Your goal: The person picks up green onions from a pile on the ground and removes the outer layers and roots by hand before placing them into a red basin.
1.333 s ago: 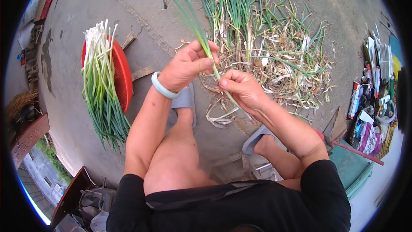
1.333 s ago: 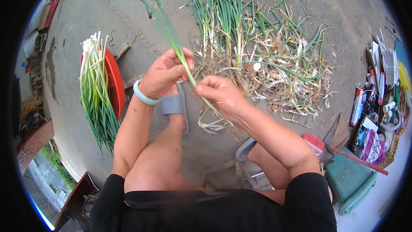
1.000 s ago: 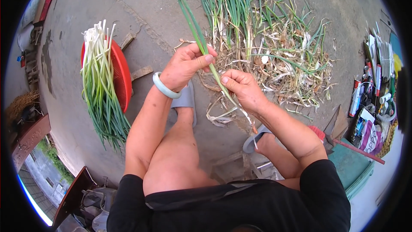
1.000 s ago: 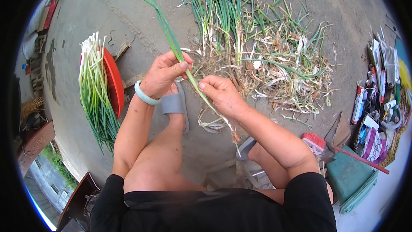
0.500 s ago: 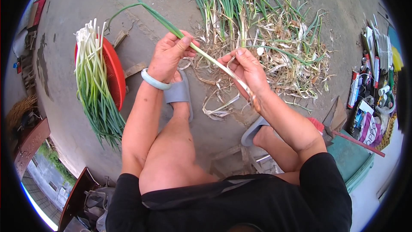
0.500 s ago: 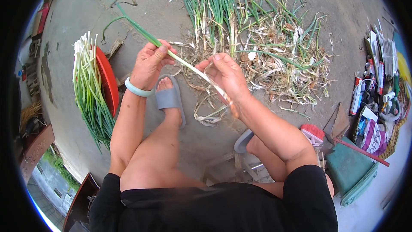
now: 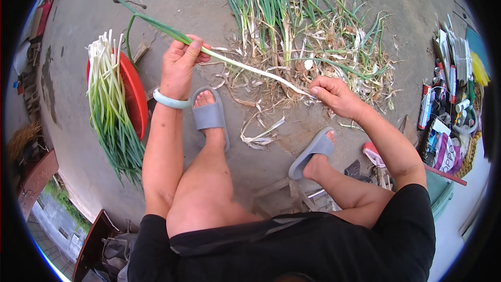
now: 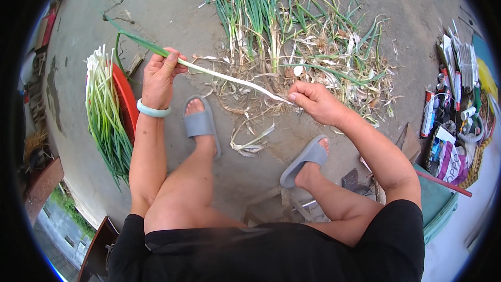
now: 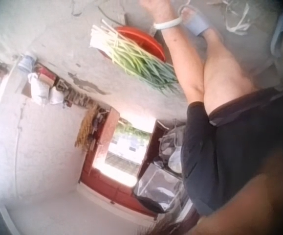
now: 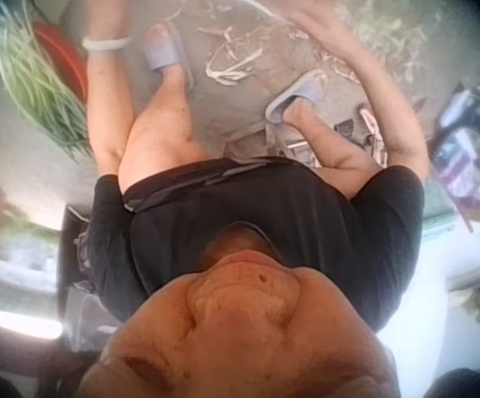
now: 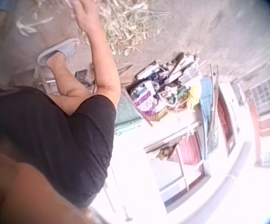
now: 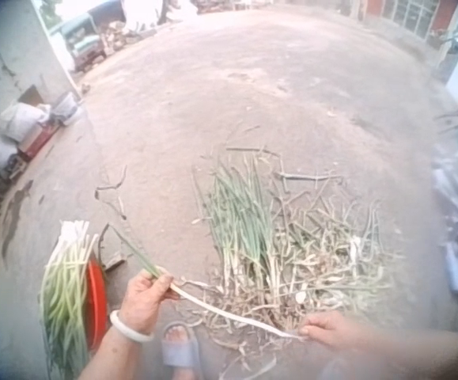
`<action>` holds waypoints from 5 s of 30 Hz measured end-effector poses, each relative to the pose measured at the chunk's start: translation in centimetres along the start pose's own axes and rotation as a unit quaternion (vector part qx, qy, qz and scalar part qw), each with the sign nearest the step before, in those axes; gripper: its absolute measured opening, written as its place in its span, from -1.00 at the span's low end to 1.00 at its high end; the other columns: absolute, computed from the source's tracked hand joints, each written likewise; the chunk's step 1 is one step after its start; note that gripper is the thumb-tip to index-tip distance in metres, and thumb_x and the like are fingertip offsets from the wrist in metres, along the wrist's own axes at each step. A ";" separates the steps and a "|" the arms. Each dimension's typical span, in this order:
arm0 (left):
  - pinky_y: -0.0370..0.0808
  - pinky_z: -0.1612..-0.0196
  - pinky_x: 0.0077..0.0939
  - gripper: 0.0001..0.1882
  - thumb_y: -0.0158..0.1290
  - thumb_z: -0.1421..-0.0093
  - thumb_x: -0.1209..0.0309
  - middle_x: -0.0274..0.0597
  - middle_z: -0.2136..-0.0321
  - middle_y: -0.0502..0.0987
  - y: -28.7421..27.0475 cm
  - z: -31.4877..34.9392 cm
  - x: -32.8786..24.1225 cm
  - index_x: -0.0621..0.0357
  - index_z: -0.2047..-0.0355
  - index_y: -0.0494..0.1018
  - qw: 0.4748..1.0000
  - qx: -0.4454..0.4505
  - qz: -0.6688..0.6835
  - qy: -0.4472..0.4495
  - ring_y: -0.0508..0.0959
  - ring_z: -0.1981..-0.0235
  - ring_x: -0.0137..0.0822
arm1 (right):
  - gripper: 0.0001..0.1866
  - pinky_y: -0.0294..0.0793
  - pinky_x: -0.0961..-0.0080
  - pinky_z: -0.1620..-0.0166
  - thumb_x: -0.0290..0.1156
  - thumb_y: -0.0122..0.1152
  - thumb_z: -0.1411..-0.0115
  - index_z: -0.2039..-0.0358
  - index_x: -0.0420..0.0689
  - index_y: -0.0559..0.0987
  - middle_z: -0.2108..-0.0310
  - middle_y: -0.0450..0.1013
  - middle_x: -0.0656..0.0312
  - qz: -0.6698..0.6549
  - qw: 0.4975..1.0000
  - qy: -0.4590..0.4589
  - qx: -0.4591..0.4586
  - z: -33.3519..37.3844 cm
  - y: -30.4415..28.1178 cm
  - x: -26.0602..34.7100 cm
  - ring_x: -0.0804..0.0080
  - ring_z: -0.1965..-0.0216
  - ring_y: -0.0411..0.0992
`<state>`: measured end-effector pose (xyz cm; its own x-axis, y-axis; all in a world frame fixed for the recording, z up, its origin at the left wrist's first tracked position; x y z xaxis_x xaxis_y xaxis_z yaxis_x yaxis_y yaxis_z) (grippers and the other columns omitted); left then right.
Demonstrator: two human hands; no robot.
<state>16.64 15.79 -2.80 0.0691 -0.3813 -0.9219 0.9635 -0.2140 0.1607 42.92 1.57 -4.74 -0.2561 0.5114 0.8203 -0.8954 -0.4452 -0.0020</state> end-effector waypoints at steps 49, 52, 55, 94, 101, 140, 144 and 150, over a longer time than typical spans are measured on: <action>0.48 0.50 -0.70 -0.78 0.07 -0.10 0.28 -0.28 0.57 0.46 -1.3 -0.2 2.8 0.17 0.44 0.34 0.987 -0.107 0.102 -0.064 0.50 0.57 -0.48 | -0.91 0.35 0.56 0.33 -0.48 0.02 -0.12 0.40 -0.22 0.35 0.42 0.39 0.17 -0.068 0.976 -0.123 -0.168 -0.8 -1.5 0.6 0.54 0.44 0.35; 0.48 0.49 -0.70 -0.78 0.06 -0.11 0.28 -0.28 0.56 0.46 -1.4 -0.2 2.7 0.17 0.43 0.35 0.987 -0.104 0.105 -0.059 0.50 0.56 -0.48 | -0.90 0.39 0.54 0.32 -0.46 0.02 -0.12 0.38 -0.21 0.39 0.50 0.41 0.15 0.142 0.977 -0.029 -0.156 -0.4 -4.2 -2.3 0.39 0.46 0.39; 0.48 0.49 -0.69 -0.79 0.04 -0.12 0.29 -0.28 0.56 0.46 -1.1 0.0 2.5 0.18 0.43 0.35 0.988 -0.100 0.095 -0.068 0.50 0.56 -0.48 | -0.82 0.39 0.49 0.33 -0.48 0.02 -0.11 0.24 -0.16 0.45 0.48 0.38 0.10 0.324 0.927 -0.008 -0.188 -0.2 -6.7 -4.2 0.34 0.41 0.43; 0.43 0.52 -0.62 -0.82 0.11 -0.06 0.42 -0.25 0.61 0.48 10.6 8.2 12.1 0.23 0.45 0.34 0.908 0.268 -0.268 -0.176 0.47 0.59 -0.50 | -0.65 0.36 0.56 0.38 -0.20 -0.13 -0.19 0.26 -0.22 0.48 0.46 0.44 0.25 -0.053 0.990 0.027 -0.124 -16.0 -4.5 8.1 0.52 0.44 0.39; 0.46 0.49 -0.65 -0.81 0.12 -0.05 0.43 -0.28 0.59 0.46 10.5 8.4 12.8 0.24 0.42 0.34 0.904 0.281 -0.252 -0.201 0.48 0.55 -0.52 | -0.79 0.22 0.63 0.41 -0.27 0.05 -0.12 0.54 -0.11 0.48 0.56 0.41 0.37 -0.132 0.976 0.005 -0.175 -15.4 -6.8 7.8 0.62 0.54 0.22; 0.37 0.45 -0.56 -0.86 0.11 -0.03 0.44 -0.30 0.62 0.45 10.0 8.7 11.9 0.20 0.48 0.36 0.912 0.327 -0.165 -0.185 0.40 0.55 -0.52 | -0.68 0.30 0.68 0.51 -0.19 -0.13 -0.22 0.38 -0.21 0.43 0.50 0.41 0.22 -0.297 0.917 0.003 -0.265 -10.5 -3.6 0.4 0.57 0.57 0.33; 0.33 0.46 -0.73 -0.90 0.06 -0.08 0.51 -0.42 0.55 0.42 10.1 9.0 12.0 0.20 0.39 0.37 0.906 0.344 -0.102 -0.226 0.37 0.51 -0.63 | -0.52 0.37 0.63 0.41 -0.04 -0.15 -0.21 0.19 -0.26 0.40 0.42 0.44 0.12 -0.353 0.914 0.014 -0.199 -10.9 1.4 1.4 0.48 0.43 0.41; 0.34 0.44 -0.73 -0.91 0.04 -0.09 0.52 -0.42 0.53 0.41 10.7 9.1 12.2 0.20 0.38 0.36 0.895 0.361 -0.114 -0.235 0.36 0.50 -0.63 | -0.72 0.46 0.54 0.39 -0.34 -0.07 -0.20 0.17 -0.26 0.37 0.47 0.43 0.16 -0.431 0.891 -0.058 -0.129 -14.2 1.3 6.0 0.44 0.49 0.43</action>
<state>25.42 0.62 -9.16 -0.3879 -0.5545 -0.7363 0.5088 -0.7949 0.3306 35.10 14.46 -7.93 0.5933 0.4952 0.6346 -0.7990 0.2670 0.5388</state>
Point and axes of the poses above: each hand's wrist, its own z-axis away from the middle knuckle, its own y-axis out of the palm, x = y × z, the point moved 9 cm from there along -z, towards the middle knuckle
